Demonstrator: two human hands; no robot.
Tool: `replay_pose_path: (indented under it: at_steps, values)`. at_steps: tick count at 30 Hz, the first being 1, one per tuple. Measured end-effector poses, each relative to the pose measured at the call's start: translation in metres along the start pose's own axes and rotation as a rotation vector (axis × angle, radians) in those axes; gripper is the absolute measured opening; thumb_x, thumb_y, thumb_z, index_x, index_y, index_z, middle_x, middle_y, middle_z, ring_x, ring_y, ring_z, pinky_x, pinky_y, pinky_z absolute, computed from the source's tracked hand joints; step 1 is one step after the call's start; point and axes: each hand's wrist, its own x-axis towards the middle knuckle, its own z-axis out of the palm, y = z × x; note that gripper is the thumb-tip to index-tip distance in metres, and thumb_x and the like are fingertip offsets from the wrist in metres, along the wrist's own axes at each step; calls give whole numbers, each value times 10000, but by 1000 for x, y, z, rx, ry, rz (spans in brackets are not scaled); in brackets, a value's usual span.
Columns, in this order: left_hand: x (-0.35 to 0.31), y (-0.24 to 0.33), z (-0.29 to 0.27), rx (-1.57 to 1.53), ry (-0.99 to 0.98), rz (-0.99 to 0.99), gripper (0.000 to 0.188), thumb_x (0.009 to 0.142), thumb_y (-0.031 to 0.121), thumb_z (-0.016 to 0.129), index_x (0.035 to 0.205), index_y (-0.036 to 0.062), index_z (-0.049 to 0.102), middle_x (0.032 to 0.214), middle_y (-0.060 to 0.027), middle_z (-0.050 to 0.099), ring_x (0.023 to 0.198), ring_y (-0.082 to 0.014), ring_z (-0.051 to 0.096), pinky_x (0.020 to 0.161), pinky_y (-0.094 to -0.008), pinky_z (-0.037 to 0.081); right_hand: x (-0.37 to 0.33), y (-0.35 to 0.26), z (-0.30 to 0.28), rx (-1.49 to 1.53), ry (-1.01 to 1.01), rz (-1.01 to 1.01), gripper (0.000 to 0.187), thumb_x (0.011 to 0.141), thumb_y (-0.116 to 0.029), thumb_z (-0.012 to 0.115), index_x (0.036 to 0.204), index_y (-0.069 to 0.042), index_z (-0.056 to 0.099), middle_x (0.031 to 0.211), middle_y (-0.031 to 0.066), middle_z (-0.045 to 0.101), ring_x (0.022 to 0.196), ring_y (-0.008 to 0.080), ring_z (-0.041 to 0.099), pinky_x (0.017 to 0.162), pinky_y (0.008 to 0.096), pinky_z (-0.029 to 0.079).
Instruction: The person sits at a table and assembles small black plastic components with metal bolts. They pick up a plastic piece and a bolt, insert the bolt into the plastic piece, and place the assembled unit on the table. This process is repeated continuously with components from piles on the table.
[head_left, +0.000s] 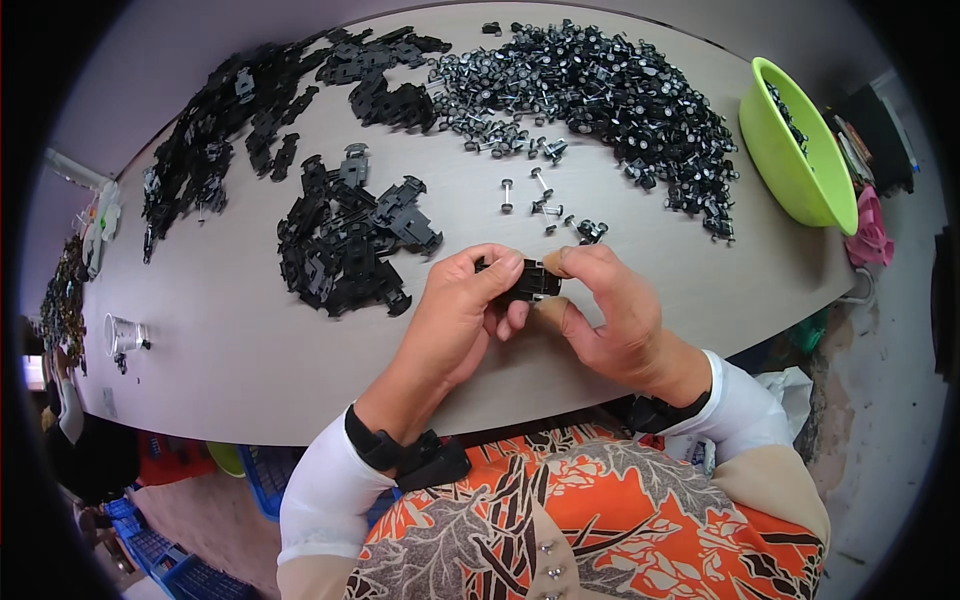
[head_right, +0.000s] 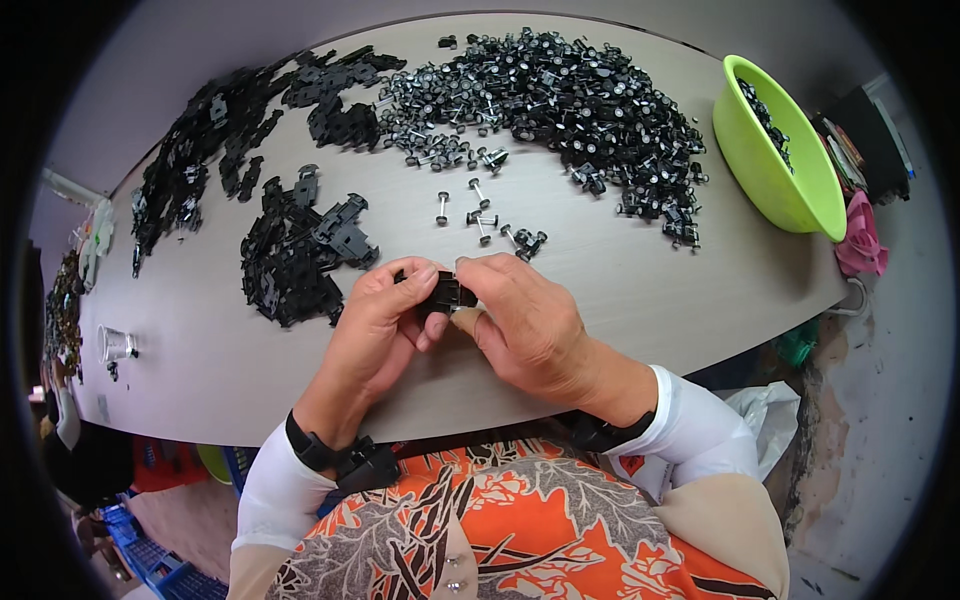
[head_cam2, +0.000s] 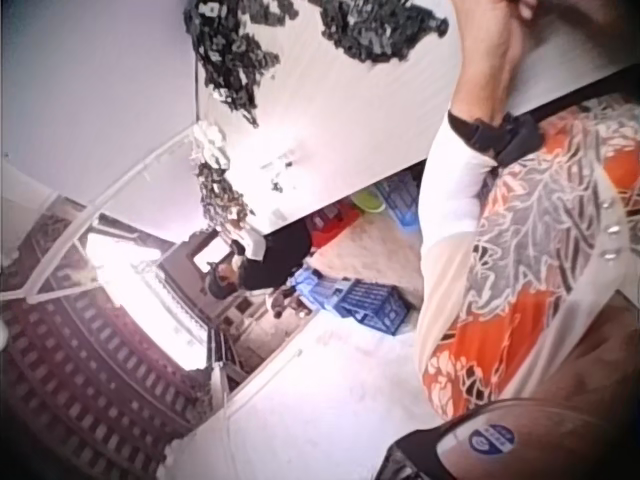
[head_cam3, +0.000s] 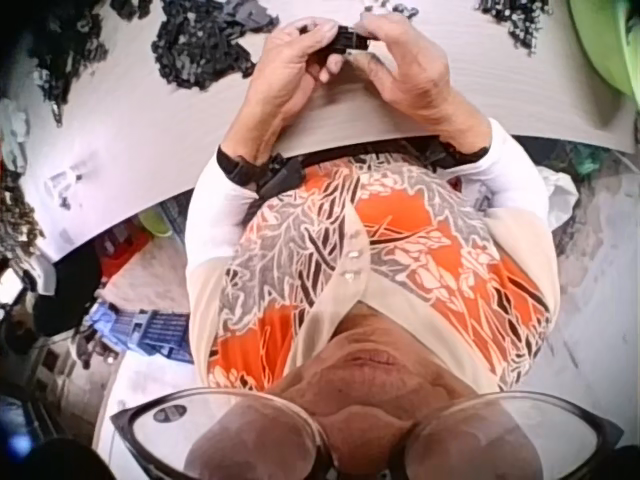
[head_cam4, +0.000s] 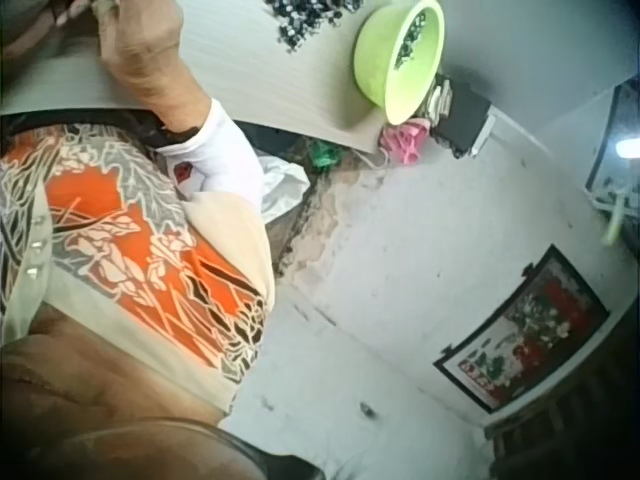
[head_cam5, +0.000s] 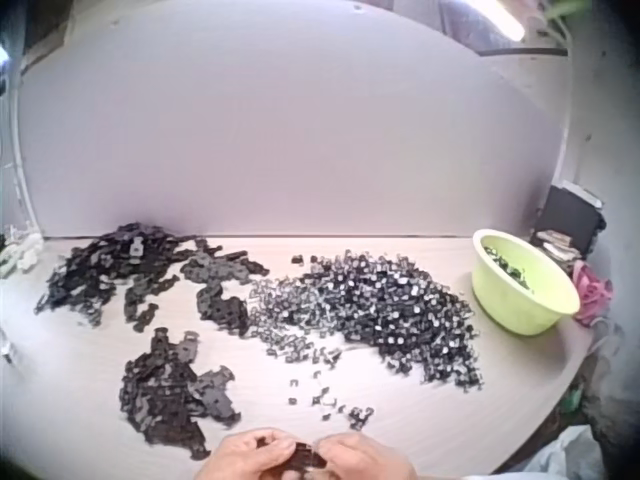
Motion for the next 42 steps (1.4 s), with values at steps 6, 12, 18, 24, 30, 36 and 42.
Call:
replay_pose_path:
  at_steps: [6, 12, 18, 24, 30, 36, 42]
  values:
    - [-1, 1, 0, 69, -21, 1, 170, 925, 190, 583, 930, 20, 581, 726, -39, 592, 541, -90, 560, 440, -195, 412, 8, -8, -7, 97, -50, 112, 449, 649, 76, 698, 1061, -6, 540, 926, 137, 576, 773, 297, 593, 627, 350, 499]
    - [2, 2, 0, 82, 76, 42, 186, 925, 166, 577, 1036, 17, 578, 834, -68, 611, 581, -126, 611, 481, -216, 495, 9, 49, -44, -158, -171, 294, 228, 717, -20, 675, 923, -5, 580, 936, 120, 563, 750, 287, 588, 640, 363, 479]
    - [2, 6, 3, 69, 81, -20, 202, 917, 194, 590, 1017, 19, 571, 866, -74, 612, 644, -167, 655, 540, -240, 533, 11, 40, -38, -320, -364, 426, 128, 753, -101, 662, 814, -26, 578, 781, 115, 537, 706, 317, 588, 623, 405, 475]
    - [2, 6, 2, 106, 44, -60, 214, 923, 201, 575, 1027, 14, 562, 891, -82, 614, 661, -180, 664, 559, -246, 542, 6, 48, -65, -318, -406, 535, 106, 765, -73, 629, 848, -14, 601, 880, 126, 591, 731, 322, 609, 630, 408, 483]
    - [2, 8, 3, 86, 27, -110, 298, 952, 239, 533, 1082, -29, 538, 936, -125, 610, 710, -220, 675, 609, -285, 567, 4, 63, -66, -39, -451, 135, 166, 715, 100, 565, 842, -1, 601, 873, 110, 576, 739, 297, 601, 676, 358, 486]
    - [5, 9, -1, -92, -46, -199, 404, 995, 261, 419, 1144, -105, 503, 1034, -211, 602, 883, -355, 663, 747, -392, 573, 5, 40, -69, -48, -347, 281, 101, 726, 54, 598, 812, 1, 584, 825, 99, 554, 682, 271, 580, 589, 361, 464]
    - [5, 0, -6, -180, -96, -198, 282, 974, 201, 468, 1047, -61, 545, 1014, -191, 621, 870, -306, 666, 783, -393, 579, 13, 2, -19, 30, -218, 74, 123, 719, 15, 620, 829, -11, 573, 825, 102, 512, 626, 261, 567, 542, 357, 470]
